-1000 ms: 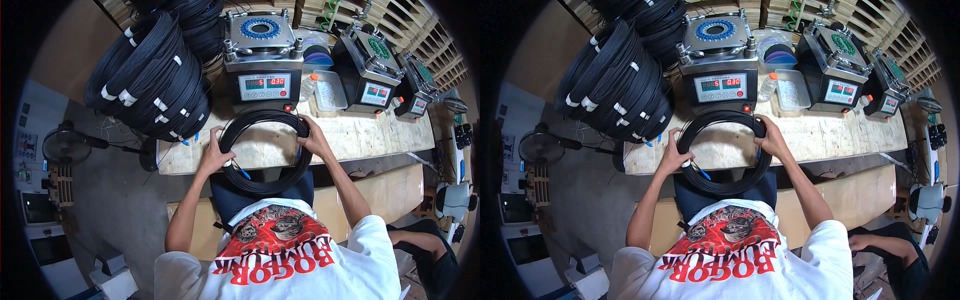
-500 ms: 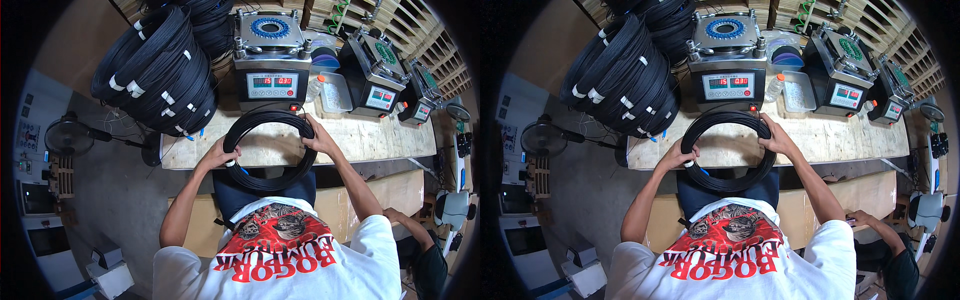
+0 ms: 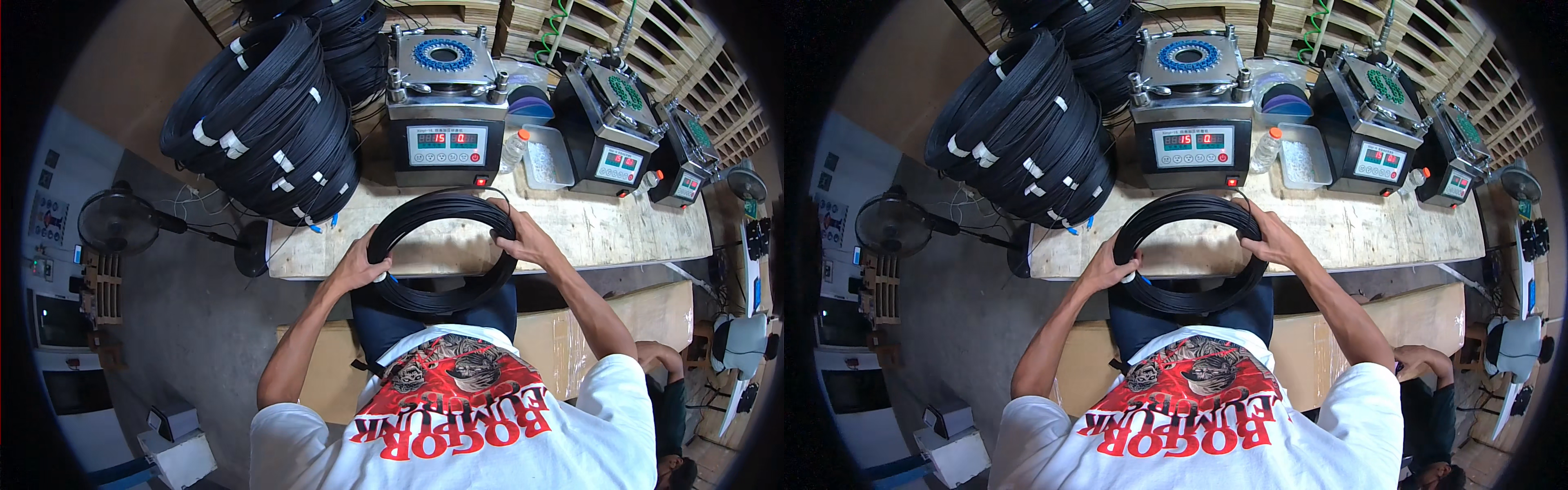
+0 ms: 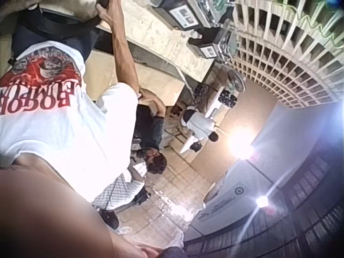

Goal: The person is preparing a coil of black wire or cable for processing in a machine.

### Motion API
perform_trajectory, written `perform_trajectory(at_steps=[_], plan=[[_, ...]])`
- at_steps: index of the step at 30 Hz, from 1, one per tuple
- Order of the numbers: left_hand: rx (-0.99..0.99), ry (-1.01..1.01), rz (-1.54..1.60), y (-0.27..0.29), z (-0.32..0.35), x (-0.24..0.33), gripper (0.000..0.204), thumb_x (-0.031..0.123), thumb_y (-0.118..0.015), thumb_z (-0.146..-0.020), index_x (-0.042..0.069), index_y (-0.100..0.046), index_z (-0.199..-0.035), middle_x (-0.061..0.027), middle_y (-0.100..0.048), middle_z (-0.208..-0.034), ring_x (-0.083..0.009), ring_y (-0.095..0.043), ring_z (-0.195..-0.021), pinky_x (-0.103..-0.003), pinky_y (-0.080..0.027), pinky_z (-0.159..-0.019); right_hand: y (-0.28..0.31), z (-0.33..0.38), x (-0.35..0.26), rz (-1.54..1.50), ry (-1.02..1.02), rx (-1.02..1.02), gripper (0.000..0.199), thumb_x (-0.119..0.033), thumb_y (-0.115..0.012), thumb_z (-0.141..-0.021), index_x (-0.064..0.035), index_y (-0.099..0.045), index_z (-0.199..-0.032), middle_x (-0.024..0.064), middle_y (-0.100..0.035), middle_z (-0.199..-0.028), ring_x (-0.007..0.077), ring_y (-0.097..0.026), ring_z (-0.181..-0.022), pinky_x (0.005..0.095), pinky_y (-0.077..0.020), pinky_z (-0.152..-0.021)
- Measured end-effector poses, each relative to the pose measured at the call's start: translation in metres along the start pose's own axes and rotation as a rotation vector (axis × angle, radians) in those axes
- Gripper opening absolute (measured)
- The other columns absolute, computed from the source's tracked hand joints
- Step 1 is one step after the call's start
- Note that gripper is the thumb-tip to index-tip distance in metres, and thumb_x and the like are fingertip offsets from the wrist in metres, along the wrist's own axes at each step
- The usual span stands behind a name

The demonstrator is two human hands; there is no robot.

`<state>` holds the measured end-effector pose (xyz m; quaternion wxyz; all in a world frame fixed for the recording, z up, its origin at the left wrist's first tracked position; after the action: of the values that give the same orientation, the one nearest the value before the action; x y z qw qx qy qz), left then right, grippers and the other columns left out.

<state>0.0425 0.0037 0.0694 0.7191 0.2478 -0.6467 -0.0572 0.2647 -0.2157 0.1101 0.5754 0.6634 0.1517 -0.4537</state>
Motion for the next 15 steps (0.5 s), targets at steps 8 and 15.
perform_trajectory(at_steps=[8,15], plan=[[0.139,-0.126,-0.013,0.068,0.035,0.121,0.034,0.003,-0.07,-0.077,0.001,-0.057,-0.108,-0.0045,-0.066,-0.08,-0.0119,-0.063,-0.075,-0.03,-0.052,-0.077,0.077,-0.002,-0.148,-0.182,0.323,0.057,0.059,-0.002,-0.066,-0.078,-0.003,-0.051,-0.135,0.0068,-0.061,-0.087,0.0165,-0.053,-0.075,0.0285,-0.0459,-0.074],[0.604,-0.323,-0.307,0.174,0.084,0.258,0.03,0.02,-0.08,-0.081,-0.001,-0.065,-0.095,-0.0071,-0.068,-0.072,-0.0133,-0.066,-0.067,-0.03,-0.054,-0.069,0.146,-0.034,-0.279,0.157,0.581,0.202,0.066,-0.019,-0.076,-0.082,-0.0039,-0.051,-0.141,0.0051,-0.06,-0.076,0.0179,-0.062,-0.071,0.0378,-0.0506,-0.07]])
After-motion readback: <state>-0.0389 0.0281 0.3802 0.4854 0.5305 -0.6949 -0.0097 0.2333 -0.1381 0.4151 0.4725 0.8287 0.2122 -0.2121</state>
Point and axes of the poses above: each hand's wrist, its own z-axis away from the middle knuckle, its own y-axis out of the back of the hand, x = y × z, the point moved 8 cm from there along -z, towards the middle knuckle
